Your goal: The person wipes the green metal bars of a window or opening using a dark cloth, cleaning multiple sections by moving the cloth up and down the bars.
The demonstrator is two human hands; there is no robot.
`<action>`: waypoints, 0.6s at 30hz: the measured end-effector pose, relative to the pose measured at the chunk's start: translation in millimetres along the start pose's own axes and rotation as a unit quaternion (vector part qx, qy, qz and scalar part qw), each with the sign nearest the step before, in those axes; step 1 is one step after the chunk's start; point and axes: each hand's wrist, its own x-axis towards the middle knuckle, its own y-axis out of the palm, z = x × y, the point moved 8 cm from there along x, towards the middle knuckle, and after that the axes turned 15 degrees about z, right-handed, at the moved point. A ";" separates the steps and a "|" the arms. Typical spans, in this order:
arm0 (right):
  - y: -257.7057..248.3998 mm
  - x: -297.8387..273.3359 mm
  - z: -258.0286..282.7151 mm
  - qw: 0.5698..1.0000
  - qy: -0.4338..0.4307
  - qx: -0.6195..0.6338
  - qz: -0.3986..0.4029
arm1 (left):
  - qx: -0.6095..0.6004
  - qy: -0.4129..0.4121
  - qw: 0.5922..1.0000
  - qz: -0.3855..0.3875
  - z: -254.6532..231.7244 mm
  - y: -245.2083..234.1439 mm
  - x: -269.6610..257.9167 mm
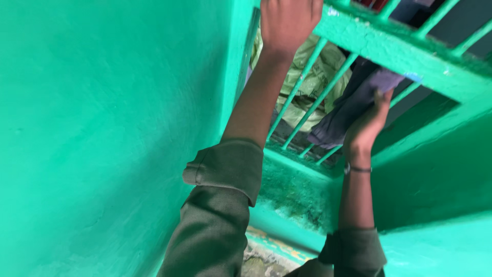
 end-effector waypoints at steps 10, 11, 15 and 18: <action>14.3 -10.9 18.4 0.990 -0.024 -0.138 0.006 | -0.014 -0.016 0.998 0.057 -3.5 -24.3 12.7; 15.5 -4.7 28.4 0.986 -0.058 -0.153 0.000 | -0.011 -0.016 0.998 0.053 -3.3 -28.0 14.7; 11.9 -0.2 23.7 0.976 -0.023 -0.214 -0.034 | -0.058 0.003 0.998 0.013 -5.5 -43.2 17.4; 15.0 -10.7 3.7 0.986 0.006 -0.167 -0.009 | -0.063 0.004 0.998 0.006 -5.8 -51.0 17.5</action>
